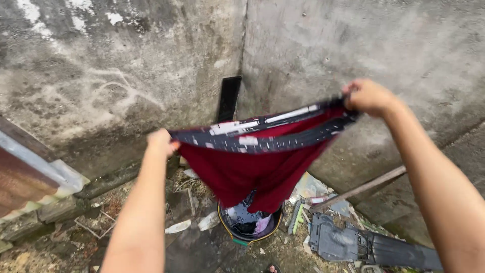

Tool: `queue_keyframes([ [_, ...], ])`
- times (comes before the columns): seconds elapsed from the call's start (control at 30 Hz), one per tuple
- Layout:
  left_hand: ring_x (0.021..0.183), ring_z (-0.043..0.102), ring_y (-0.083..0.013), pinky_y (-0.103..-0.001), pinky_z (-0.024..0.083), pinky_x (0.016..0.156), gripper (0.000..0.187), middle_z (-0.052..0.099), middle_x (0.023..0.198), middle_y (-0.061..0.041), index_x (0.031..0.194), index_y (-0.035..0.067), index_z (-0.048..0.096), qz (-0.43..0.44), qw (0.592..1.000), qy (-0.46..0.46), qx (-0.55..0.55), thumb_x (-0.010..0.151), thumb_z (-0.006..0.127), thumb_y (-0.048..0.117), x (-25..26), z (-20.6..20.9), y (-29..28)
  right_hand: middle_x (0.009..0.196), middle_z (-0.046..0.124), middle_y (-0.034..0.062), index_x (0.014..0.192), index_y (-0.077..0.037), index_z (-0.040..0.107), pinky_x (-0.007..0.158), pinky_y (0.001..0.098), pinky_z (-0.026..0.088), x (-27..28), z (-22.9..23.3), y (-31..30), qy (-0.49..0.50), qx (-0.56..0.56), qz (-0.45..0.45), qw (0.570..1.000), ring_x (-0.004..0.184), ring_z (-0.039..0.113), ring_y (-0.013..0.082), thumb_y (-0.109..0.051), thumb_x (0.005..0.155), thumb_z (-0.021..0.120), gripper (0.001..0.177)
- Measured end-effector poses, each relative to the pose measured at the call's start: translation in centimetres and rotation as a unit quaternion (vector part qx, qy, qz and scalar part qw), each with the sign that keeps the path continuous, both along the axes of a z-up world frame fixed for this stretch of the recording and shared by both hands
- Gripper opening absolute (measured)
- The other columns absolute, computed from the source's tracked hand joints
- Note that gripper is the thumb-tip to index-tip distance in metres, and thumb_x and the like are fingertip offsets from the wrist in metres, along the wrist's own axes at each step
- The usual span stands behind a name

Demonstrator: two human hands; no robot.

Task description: Washing various clothing items by hand in a bucket and hanging them on a clothesline to dry.

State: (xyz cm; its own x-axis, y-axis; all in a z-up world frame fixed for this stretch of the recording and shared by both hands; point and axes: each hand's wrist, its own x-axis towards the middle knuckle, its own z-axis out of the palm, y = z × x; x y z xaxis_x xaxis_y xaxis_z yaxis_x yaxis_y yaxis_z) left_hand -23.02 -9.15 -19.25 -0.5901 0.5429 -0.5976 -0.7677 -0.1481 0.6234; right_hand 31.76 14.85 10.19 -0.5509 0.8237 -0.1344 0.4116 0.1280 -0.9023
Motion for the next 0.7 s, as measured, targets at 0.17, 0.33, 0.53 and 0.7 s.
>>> queue_keyframes([
  [0.17, 0.077, 0.074, -0.0415, -0.054, 0.064, 0.063, 0.014, 0.066, 0.093, -0.027, 0.092, -0.013, 0.051, -0.003, 0.978, 0.196, 0.075, 0.079, 0.046, -0.017, 2.1, 12.9, 1.8, 0.109, 0.060, 0.0408, 0.104, 0.009, 0.064, 0.083, 0.0557, 0.057, 8.6, -14.4, 7.7, -0.269, 0.478, -0.234, 0.803, 0.094, 0.064, 0.0531, 0.001, 0.083, 0.067, 0.023],
  [0.33, 0.072, 0.072, -0.0328, -0.045, 0.062, 0.058, 0.018, 0.069, 0.092, -0.026, 0.089, -0.014, 0.063, -0.119, 0.936, 0.331, -0.016, 0.076, 0.074, -0.007, 9.1, 19.3, 0.9, 0.104, 0.066, 0.0231, 0.108, 0.004, 0.057, 0.073, 0.0688, 0.055, 9.2, -14.9, 5.6, 0.240, -0.113, -0.453, 0.851, 0.090, 0.070, 0.0430, 0.003, 0.089, 0.049, 0.021],
  [0.53, 0.062, 0.071, -0.0278, -0.041, 0.056, 0.055, 0.034, 0.072, 0.082, -0.026, 0.078, -0.016, 0.066, -0.277, 0.752, 0.560, -0.212, 0.069, 0.092, 0.005, 11.9, 17.1, 2.0, 0.104, 0.065, 0.0189, 0.110, 0.005, 0.059, 0.077, 0.0563, 0.062, 20.6, -22.9, 13.1, 0.390, -0.222, -0.359, 0.818, 0.082, 0.071, 0.0328, 0.006, 0.092, 0.058, 0.019],
  [0.7, 0.057, 0.076, -0.0303, -0.041, 0.062, 0.057, 0.018, 0.073, 0.075, -0.022, 0.075, -0.013, 0.067, -0.339, 0.682, 0.589, -0.271, 0.082, 0.075, 0.002, 17.4, 22.2, 0.1, 0.097, 0.068, 0.0177, 0.108, 0.001, 0.069, 0.080, 0.0491, 0.054, 18.3, -7.1, 2.9, 0.113, 0.083, -0.316, 0.938, 0.089, 0.067, 0.0313, 0.012, 0.079, 0.064, 0.031],
])
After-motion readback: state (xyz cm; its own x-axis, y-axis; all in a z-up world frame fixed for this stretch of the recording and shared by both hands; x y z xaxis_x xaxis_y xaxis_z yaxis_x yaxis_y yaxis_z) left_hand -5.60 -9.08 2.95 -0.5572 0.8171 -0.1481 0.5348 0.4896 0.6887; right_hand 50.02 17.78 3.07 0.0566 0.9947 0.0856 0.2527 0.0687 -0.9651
